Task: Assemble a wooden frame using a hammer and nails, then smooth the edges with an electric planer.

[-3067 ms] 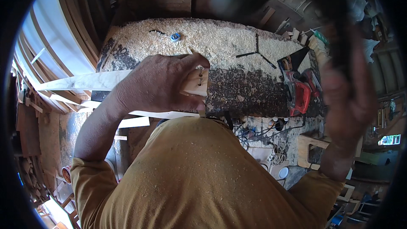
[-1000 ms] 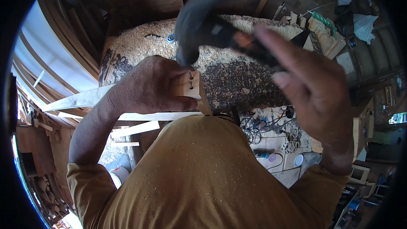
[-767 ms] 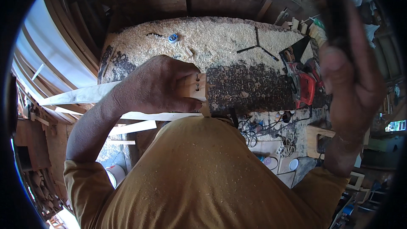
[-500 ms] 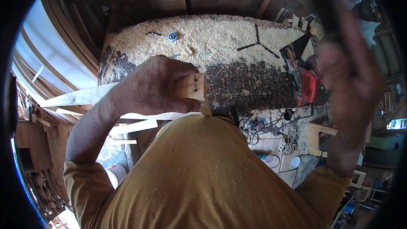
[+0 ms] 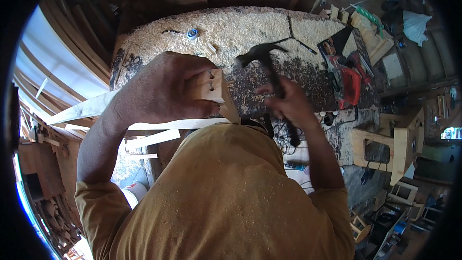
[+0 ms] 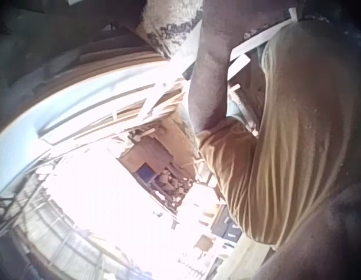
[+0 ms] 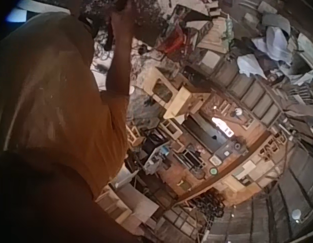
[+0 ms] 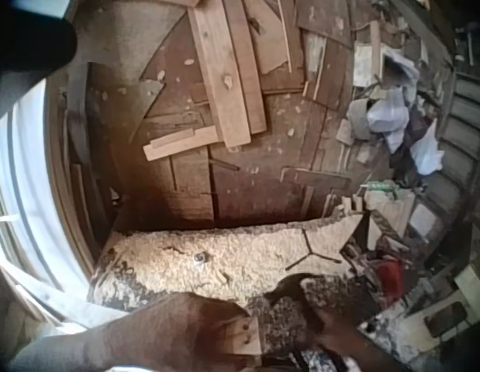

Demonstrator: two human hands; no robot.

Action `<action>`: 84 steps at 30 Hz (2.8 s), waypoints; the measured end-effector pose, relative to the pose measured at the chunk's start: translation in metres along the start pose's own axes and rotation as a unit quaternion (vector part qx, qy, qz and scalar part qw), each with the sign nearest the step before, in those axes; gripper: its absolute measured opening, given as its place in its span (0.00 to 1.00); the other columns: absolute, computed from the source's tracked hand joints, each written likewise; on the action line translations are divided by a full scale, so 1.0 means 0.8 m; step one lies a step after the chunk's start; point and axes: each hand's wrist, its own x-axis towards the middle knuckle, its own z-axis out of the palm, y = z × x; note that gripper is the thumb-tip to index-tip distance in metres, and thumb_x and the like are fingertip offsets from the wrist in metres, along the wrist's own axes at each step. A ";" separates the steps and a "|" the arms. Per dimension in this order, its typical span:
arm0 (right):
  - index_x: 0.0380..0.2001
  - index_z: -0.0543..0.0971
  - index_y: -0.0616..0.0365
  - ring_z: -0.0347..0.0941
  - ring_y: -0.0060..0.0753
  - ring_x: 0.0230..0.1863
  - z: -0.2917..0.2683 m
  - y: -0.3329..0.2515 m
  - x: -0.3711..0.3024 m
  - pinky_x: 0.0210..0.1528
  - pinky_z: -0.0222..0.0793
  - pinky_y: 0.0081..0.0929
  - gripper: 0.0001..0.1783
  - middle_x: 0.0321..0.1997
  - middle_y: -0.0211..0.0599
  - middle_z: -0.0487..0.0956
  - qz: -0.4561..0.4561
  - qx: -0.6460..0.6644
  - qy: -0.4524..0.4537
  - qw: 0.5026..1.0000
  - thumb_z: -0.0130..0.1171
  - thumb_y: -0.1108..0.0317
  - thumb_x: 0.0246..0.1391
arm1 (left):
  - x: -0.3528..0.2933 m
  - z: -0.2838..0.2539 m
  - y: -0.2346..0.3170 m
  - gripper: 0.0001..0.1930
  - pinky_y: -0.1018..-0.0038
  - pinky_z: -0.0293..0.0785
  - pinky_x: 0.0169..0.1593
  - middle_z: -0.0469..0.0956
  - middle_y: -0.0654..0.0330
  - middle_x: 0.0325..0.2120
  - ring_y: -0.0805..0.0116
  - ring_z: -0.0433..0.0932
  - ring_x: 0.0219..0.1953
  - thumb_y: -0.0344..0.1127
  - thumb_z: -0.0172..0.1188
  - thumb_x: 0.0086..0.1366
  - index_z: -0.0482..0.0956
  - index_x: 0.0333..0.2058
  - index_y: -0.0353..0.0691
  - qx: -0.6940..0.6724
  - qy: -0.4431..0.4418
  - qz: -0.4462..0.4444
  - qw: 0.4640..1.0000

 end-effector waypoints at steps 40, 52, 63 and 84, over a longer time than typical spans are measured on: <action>0.30 0.70 0.61 0.63 0.20 0.12 -0.020 0.190 0.085 0.12 0.57 0.22 0.07 0.19 0.31 0.70 0.117 0.099 0.187 0.970 0.58 0.76 0.47 | 0.016 -0.025 -0.016 0.27 0.74 0.75 0.38 0.79 0.54 0.32 0.71 0.79 0.34 0.40 0.71 0.49 0.73 0.46 0.36 0.026 0.082 -0.005 0.996; 0.48 0.70 0.64 0.74 0.31 0.31 -0.012 0.280 0.062 0.34 0.71 0.29 0.24 0.33 0.40 0.76 -0.086 -0.526 0.286 0.797 0.61 0.73 0.45 | -0.012 -0.016 -0.024 0.28 0.66 0.75 0.36 0.78 0.50 0.33 0.55 0.79 0.35 0.36 0.74 0.42 0.73 0.43 0.38 0.176 0.194 -0.062 0.963; 0.60 0.60 0.54 0.72 0.23 0.33 0.086 0.277 0.133 0.32 0.72 0.24 0.41 0.43 0.38 0.74 0.014 -0.075 -0.045 0.996 0.65 0.77 0.40 | -0.059 -0.055 -0.083 0.30 0.69 0.76 0.44 0.79 0.53 0.41 0.61 0.79 0.43 0.26 0.71 0.46 0.74 0.50 0.41 0.281 0.289 -0.129 0.906; 0.48 0.73 0.61 0.76 0.34 0.43 0.007 0.318 -0.028 0.49 0.68 0.31 0.31 0.42 0.40 0.80 0.198 -0.182 -0.192 0.944 0.69 0.59 0.41 | 0.105 0.012 -0.222 0.18 0.64 0.75 0.39 0.80 0.54 0.27 0.57 0.80 0.31 0.50 0.62 0.56 0.81 0.39 0.44 0.133 0.040 -0.280 0.950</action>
